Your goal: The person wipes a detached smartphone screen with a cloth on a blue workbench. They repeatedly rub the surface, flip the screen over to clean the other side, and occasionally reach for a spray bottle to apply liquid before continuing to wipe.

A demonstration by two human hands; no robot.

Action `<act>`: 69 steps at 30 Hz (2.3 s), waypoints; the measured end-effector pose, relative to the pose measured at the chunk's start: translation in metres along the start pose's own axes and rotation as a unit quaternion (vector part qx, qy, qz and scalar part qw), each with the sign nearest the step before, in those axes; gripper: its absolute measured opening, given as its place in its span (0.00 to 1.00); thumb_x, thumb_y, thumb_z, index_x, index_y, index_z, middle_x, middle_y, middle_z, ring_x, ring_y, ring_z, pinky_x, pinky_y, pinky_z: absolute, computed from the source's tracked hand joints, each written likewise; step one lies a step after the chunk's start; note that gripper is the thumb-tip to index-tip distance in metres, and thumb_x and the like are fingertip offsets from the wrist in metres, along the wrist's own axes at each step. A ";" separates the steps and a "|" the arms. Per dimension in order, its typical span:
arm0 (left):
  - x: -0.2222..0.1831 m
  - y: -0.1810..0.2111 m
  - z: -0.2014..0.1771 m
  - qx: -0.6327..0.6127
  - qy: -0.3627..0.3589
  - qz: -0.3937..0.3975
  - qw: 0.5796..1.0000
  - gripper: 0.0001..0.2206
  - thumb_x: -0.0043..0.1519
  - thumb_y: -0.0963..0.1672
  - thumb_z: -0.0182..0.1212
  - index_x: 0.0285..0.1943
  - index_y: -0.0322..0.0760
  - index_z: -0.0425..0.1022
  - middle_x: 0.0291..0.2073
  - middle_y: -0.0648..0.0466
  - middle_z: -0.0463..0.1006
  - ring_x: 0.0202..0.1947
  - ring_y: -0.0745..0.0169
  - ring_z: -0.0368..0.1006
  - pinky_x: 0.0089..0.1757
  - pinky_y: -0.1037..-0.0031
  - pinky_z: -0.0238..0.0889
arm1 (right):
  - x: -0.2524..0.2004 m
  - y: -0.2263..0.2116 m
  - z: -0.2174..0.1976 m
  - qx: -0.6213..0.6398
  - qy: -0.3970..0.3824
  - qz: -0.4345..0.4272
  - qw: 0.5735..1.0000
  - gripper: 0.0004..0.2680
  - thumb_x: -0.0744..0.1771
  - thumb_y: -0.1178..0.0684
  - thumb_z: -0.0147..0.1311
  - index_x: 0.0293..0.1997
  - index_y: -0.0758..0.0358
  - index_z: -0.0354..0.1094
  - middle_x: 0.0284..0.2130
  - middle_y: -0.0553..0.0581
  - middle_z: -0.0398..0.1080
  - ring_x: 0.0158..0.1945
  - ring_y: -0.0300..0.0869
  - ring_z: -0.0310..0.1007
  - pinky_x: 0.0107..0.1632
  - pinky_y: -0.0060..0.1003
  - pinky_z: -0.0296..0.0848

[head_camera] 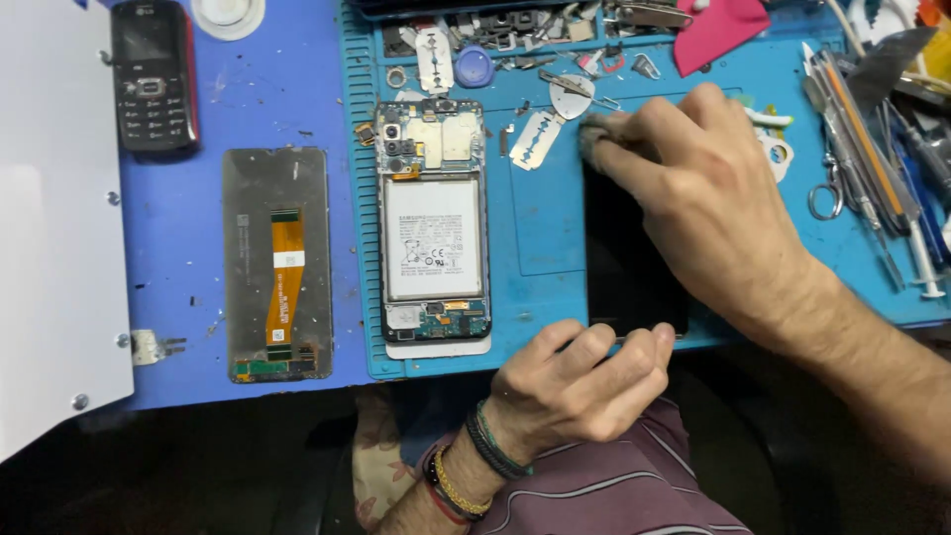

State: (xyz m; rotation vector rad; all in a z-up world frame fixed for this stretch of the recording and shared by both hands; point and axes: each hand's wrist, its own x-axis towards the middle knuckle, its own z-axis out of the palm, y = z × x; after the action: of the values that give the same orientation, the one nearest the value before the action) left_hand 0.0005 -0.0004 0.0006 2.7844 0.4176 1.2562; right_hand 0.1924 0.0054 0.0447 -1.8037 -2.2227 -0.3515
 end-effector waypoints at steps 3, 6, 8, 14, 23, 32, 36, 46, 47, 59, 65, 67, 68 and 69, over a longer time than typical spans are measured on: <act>-0.001 0.000 0.000 -0.021 -0.006 -0.005 1.000 0.05 0.66 0.42 0.62 0.36 0.47 0.77 0.41 0.63 0.74 0.34 0.67 0.62 0.43 0.79 0.59 | -0.015 -0.029 -0.028 0.073 -0.058 -0.016 0.996 0.13 0.65 0.58 0.51 0.55 0.63 0.74 0.49 0.54 0.68 0.41 0.47 0.58 0.47 0.39 0.63; 0.002 0.000 0.000 -0.008 0.008 -0.010 1.000 0.03 0.66 0.42 0.66 0.39 0.47 0.82 0.39 0.64 0.73 0.35 0.69 0.62 0.42 0.80 0.59 | -0.021 -0.020 -0.023 0.059 -0.057 -0.040 0.996 0.12 0.66 0.59 0.52 0.53 0.63 0.76 0.53 0.54 0.71 0.38 0.44 0.57 0.43 0.36 0.63; 0.001 0.002 0.001 -0.011 0.014 -0.004 1.000 0.02 0.65 0.41 0.69 0.41 0.45 0.83 0.39 0.64 0.73 0.34 0.69 0.61 0.41 0.81 0.58 | -0.017 -0.009 -0.014 0.021 -0.038 -0.010 0.999 0.12 0.66 0.62 0.54 0.54 0.64 0.77 0.48 0.56 0.69 0.40 0.45 0.57 0.46 0.38 0.63; 0.000 -0.002 0.001 -0.008 0.004 -0.002 1.000 0.01 0.65 0.42 0.68 0.41 0.46 0.83 0.40 0.64 0.73 0.35 0.69 0.62 0.42 0.80 0.59 | -0.019 -0.005 -0.013 0.040 -0.045 -0.002 0.998 0.12 0.65 0.62 0.54 0.54 0.64 0.77 0.45 0.55 0.69 0.40 0.47 0.59 0.48 0.40 0.64; 0.004 0.001 0.003 0.002 0.020 -0.003 1.000 0.03 0.64 0.41 0.73 0.41 0.45 0.84 0.37 0.64 0.72 0.34 0.70 0.61 0.40 0.81 0.59 | -0.030 0.000 -0.019 0.007 -0.050 0.020 0.999 0.15 0.63 0.66 0.53 0.54 0.64 0.76 0.48 0.56 0.69 0.40 0.48 0.59 0.49 0.41 0.64; 0.006 0.001 0.005 0.000 0.017 0.001 1.000 0.03 0.65 0.42 0.73 0.41 0.45 0.83 0.38 0.64 0.73 0.34 0.70 0.61 0.40 0.81 0.58 | -0.033 -0.003 -0.027 0.010 -0.034 0.022 0.999 0.14 0.64 0.64 0.55 0.54 0.65 0.78 0.52 0.59 0.71 0.41 0.49 0.61 0.50 0.41 0.66; 0.004 0.001 0.005 0.003 0.024 -0.001 1.000 0.03 0.64 0.41 0.74 0.39 0.45 0.84 0.36 0.64 0.73 0.32 0.70 0.61 0.39 0.81 0.58 | -0.037 0.005 -0.021 -0.010 -0.058 0.014 0.998 0.15 0.63 0.65 0.53 0.54 0.61 0.75 0.43 0.56 0.68 0.39 0.48 0.60 0.47 0.41 0.64; 0.005 0.003 0.005 0.006 0.016 0.001 1.000 0.04 0.63 0.41 0.75 0.41 0.46 0.85 0.35 0.65 0.73 0.32 0.72 0.62 0.38 0.82 0.58 | -0.036 0.010 -0.023 -0.041 -0.027 0.053 0.997 0.14 0.64 0.68 0.55 0.53 0.62 0.78 0.49 0.57 0.71 0.43 0.49 0.62 0.51 0.41 0.66; 0.005 0.003 0.005 0.006 0.016 0.000 1.000 0.03 0.63 0.41 0.74 0.40 0.46 0.84 0.36 0.65 0.74 0.33 0.71 0.62 0.38 0.81 0.58 | -0.036 -0.004 -0.031 0.003 -0.034 0.031 0.999 0.13 0.64 0.64 0.54 0.53 0.64 0.76 0.50 0.57 0.71 0.41 0.48 0.60 0.49 0.41 0.65; 0.005 0.004 0.005 -0.001 0.009 -0.006 1.000 0.03 0.62 0.41 0.73 0.40 0.45 0.85 0.37 0.64 0.74 0.34 0.70 0.62 0.37 0.81 0.60 | -0.054 0.002 -0.026 0.015 -0.049 0.030 0.998 0.12 0.63 0.61 0.55 0.51 0.62 0.75 0.47 0.56 0.69 0.41 0.48 0.62 0.50 0.42 0.66; 0.005 0.005 0.006 0.003 0.017 -0.008 1.000 0.06 0.62 0.40 0.75 0.35 0.45 0.82 0.36 0.64 0.74 0.33 0.70 0.62 0.37 0.80 0.59 | -0.057 -0.012 -0.036 0.033 -0.058 0.012 0.998 0.13 0.63 0.59 0.53 0.52 0.64 0.74 0.52 0.54 0.70 0.40 0.46 0.60 0.46 0.39 0.64; 0.004 0.007 0.006 0.001 0.016 -0.006 1.000 0.05 0.63 0.41 0.74 0.36 0.45 0.83 0.37 0.64 0.74 0.33 0.70 0.62 0.38 0.80 0.59 | -0.058 -0.004 -0.032 0.035 -0.066 0.008 0.997 0.12 0.63 0.60 0.54 0.50 0.62 0.75 0.51 0.53 0.72 0.39 0.45 0.60 0.43 0.37 0.65; 0.003 0.008 0.005 -0.004 0.005 -0.005 1.000 0.04 0.62 0.41 0.74 0.41 0.44 0.84 0.37 0.64 0.75 0.33 0.70 0.62 0.38 0.80 0.60 | -0.055 0.001 -0.029 -0.001 -0.052 0.027 0.998 0.11 0.64 0.61 0.55 0.51 0.63 0.76 0.47 0.55 0.70 0.40 0.46 0.60 0.46 0.39 0.64; 0.003 0.006 0.004 -0.004 -0.005 -0.004 1.000 0.05 0.62 0.41 0.75 0.45 0.44 0.85 0.38 0.64 0.75 0.34 0.70 0.62 0.38 0.80 0.61 | -0.048 0.007 -0.026 -0.037 -0.035 0.043 0.998 0.11 0.66 0.62 0.55 0.53 0.65 0.76 0.42 0.57 0.68 0.42 0.48 0.60 0.49 0.41 0.63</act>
State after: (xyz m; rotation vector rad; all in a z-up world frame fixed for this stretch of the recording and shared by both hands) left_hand 0.0066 -0.0047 0.0012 2.7794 0.4209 1.2380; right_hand 0.2103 -0.0456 0.0524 -1.9715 -2.1959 -0.3632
